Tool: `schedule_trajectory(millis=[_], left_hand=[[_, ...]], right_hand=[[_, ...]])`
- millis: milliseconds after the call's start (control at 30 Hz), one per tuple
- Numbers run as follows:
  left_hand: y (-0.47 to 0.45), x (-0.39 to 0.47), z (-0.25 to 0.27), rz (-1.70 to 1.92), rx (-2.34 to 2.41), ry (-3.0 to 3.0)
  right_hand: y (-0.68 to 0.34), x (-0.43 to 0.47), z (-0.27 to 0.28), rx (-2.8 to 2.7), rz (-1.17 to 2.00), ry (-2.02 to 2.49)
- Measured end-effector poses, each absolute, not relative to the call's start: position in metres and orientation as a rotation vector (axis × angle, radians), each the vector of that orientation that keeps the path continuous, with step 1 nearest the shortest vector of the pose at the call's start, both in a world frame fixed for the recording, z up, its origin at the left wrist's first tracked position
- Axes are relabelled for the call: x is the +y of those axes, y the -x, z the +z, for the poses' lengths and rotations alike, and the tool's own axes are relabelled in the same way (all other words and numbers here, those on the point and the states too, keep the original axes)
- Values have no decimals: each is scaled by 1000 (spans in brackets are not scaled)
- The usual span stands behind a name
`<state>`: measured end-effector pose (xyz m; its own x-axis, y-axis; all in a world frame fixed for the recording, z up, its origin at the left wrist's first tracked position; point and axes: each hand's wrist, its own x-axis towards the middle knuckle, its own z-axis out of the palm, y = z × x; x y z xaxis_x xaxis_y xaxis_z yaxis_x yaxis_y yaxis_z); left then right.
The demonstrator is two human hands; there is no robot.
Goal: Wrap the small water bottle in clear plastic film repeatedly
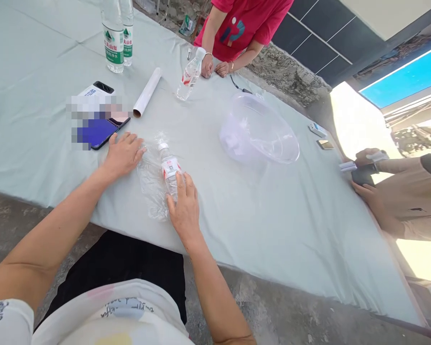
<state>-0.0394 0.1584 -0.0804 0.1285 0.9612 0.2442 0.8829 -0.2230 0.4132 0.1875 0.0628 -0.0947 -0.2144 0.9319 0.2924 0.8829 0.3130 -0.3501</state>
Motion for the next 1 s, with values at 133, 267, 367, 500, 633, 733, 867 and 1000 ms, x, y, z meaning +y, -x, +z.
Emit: schedule_trajectory(millis=[133, 267, 367, 500, 633, 733, 867, 1000], left_hand=[[40, 140, -74, 1135, 1879, -1984], [30, 104, -70, 1286, 1864, -1677], [21, 74, -72, 1251, 1928, -1466], [7, 42, -72, 1084, 1983, -1382], [-12, 26, -70, 909, 1915, -1520], [-20, 23, -70, 879, 1787, -1579], [-11, 27, -69, 998, 1583, -1525], [7, 43, -68, 1117, 1210, -1130]], right_hand=[[-172, 41, -90, -2267, 23, 1458], [-157, 18, -76, -2313, 177, 1193], [-156, 15, -62, -2201, 642, 854], [-161, 47, -47, -1770, 1143, 646], [-145, 109, -44, -1779, 1135, 656], [-126, 152, -52, -2015, 1150, 614], [-133, 179, -69, -2075, 1229, 800], [-175, 176, -86, -1767, 1372, 878]])
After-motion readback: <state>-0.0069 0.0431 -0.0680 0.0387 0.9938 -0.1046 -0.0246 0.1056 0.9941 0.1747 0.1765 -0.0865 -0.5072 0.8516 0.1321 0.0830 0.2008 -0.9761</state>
